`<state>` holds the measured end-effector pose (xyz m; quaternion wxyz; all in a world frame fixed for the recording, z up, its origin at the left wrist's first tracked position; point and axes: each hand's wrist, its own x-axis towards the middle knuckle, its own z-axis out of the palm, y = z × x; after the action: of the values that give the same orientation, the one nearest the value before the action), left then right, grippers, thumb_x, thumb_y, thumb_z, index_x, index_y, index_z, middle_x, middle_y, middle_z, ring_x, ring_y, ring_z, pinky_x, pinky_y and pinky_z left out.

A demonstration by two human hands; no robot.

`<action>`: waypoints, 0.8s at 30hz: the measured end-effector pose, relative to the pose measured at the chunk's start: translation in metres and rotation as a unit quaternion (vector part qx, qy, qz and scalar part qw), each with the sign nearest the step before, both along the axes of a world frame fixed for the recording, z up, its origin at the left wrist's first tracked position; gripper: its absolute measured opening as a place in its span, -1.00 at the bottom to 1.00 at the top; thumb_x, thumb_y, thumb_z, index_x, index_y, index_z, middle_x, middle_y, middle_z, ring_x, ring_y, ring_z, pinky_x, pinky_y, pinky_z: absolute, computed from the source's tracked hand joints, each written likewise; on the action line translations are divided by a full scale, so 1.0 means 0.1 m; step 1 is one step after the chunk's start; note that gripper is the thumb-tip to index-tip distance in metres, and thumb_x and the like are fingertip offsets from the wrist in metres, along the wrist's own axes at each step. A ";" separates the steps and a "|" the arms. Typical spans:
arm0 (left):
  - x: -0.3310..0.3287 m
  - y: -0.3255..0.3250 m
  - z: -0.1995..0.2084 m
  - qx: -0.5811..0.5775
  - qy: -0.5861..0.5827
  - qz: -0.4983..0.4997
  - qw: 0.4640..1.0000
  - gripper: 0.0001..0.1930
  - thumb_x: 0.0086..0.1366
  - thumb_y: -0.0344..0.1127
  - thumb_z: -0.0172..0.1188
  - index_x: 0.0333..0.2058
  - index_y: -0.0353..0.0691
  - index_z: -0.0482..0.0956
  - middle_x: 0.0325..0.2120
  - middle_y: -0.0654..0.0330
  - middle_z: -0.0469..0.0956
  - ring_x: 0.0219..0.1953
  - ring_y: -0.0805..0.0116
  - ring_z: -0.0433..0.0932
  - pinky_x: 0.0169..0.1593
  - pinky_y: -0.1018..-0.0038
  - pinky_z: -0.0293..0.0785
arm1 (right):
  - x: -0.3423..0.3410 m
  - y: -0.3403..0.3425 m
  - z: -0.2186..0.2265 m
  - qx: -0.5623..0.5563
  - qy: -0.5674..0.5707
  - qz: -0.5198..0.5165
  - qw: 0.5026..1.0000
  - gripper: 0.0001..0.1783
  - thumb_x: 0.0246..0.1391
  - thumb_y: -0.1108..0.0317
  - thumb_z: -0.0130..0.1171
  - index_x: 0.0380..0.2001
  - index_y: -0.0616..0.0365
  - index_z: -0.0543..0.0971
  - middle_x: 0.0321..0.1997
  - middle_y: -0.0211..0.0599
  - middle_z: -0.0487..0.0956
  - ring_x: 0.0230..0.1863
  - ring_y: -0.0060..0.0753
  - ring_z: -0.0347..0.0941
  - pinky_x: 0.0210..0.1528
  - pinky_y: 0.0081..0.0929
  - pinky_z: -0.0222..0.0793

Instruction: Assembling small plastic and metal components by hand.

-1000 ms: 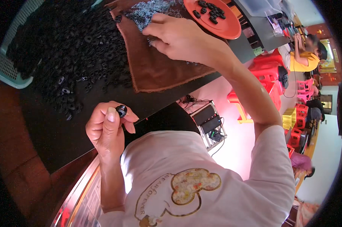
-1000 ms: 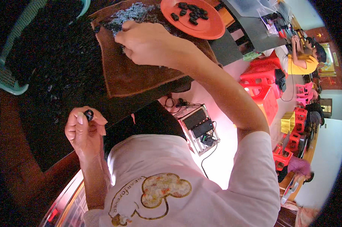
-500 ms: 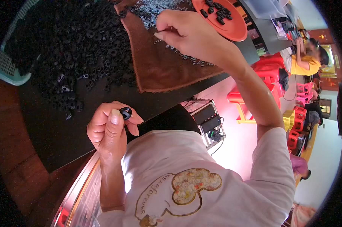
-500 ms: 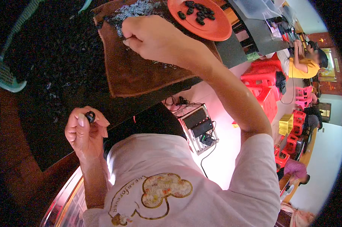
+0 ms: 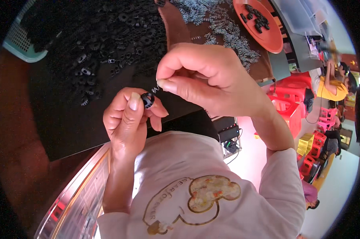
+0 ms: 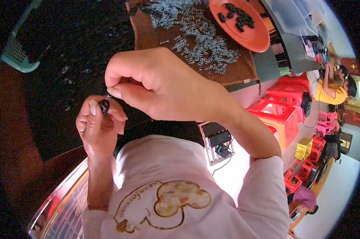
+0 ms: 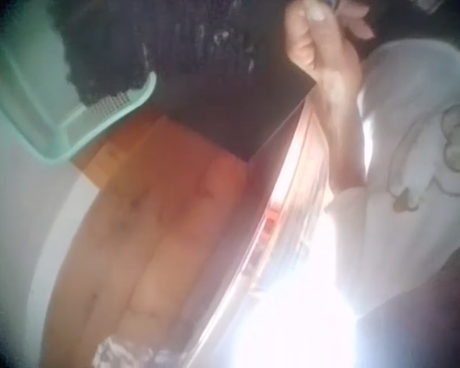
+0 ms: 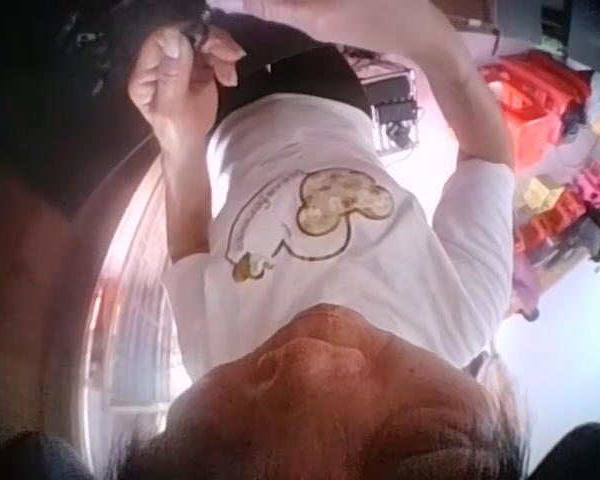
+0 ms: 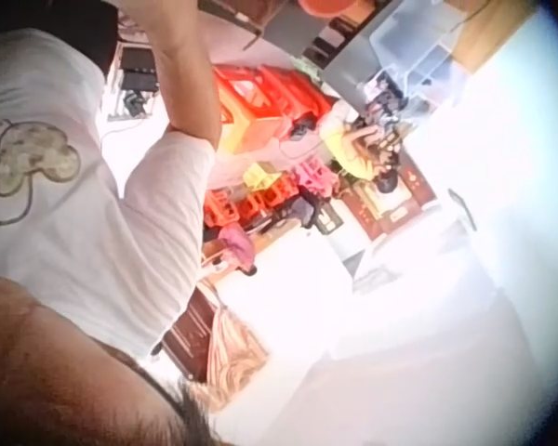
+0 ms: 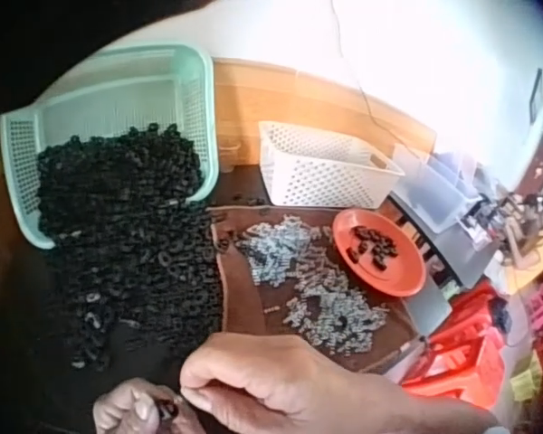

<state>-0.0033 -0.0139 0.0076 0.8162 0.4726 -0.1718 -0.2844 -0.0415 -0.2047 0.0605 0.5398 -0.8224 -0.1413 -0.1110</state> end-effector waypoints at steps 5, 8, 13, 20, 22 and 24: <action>0.00 0.01 -0.01 -0.008 -0.007 -0.004 1.000 -0.68 0.42 -0.16 -0.07 -0.32 -0.35 0.44 -0.50 0.07 0.56 -0.61 0.49 0.42 -0.50 0.60 0.39 | -0.03 0.05 -0.02 0.022 0.012 0.005 1.000 -0.96 0.01 0.53 0.10 -0.43 0.23 0.46 -0.59 -0.30 0.45 -0.61 -0.51 0.35 -0.55 -0.54 0.26; 0.00 0.01 0.02 -0.004 0.010 0.005 1.000 -0.67 0.42 -0.16 -0.07 -0.32 -0.36 0.44 -0.49 0.06 0.55 -0.61 0.48 0.43 -0.50 0.60 0.39 | -0.06 0.05 0.00 0.030 0.019 0.005 0.999 -0.97 0.02 0.53 0.10 -0.43 0.24 0.46 -0.59 -0.33 0.46 -0.60 -0.56 0.35 -0.55 -0.56 0.26; 0.01 0.01 0.00 -0.018 0.010 -0.009 1.000 -0.67 0.41 -0.15 -0.07 -0.31 -0.36 0.44 -0.49 0.07 0.55 -0.60 0.48 0.43 -0.50 0.60 0.39 | -0.08 0.04 0.03 0.047 0.030 -0.006 0.998 -0.96 0.03 0.53 0.11 -0.43 0.24 0.46 -0.58 -0.35 0.48 -0.57 -0.62 0.36 -0.54 -0.58 0.27; 0.02 0.01 -0.03 -0.028 0.002 -0.006 1.000 -0.68 0.41 -0.16 -0.07 -0.32 -0.36 0.44 -0.48 0.05 0.55 -0.59 0.48 0.43 -0.48 0.61 0.39 | -0.11 -0.02 0.06 0.014 0.029 -0.020 0.999 -0.96 0.01 0.54 0.11 -0.41 0.24 0.47 -0.53 -0.35 0.48 -0.51 -0.60 0.38 -0.46 -0.60 0.29; 0.03 0.01 -0.03 -0.039 -0.007 -0.021 0.999 -0.69 0.42 -0.18 -0.07 -0.31 -0.35 0.44 -0.47 0.05 0.55 -0.58 0.48 0.43 -0.48 0.60 0.40 | -0.15 -0.07 0.12 0.040 0.072 -0.029 0.996 -0.96 0.01 0.55 0.11 -0.41 0.24 0.48 -0.51 -0.34 0.48 -0.49 -0.60 0.39 -0.44 -0.61 0.30; 0.02 0.00 -0.03 -0.039 -0.009 -0.019 0.999 -0.69 0.42 -0.18 -0.07 -0.31 -0.36 0.44 -0.47 0.06 0.55 -0.58 0.48 0.44 -0.48 0.60 0.40 | -0.19 -0.07 0.18 0.059 0.086 -0.026 0.994 -0.97 0.02 0.55 0.10 -0.41 0.24 0.48 -0.51 -0.35 0.48 -0.49 -0.58 0.40 -0.44 -0.60 0.30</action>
<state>-0.0010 -0.0136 0.0050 0.8267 0.4399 -0.1991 -0.2888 -0.0609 -0.2116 0.0782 0.5942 -0.7992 -0.0663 -0.0616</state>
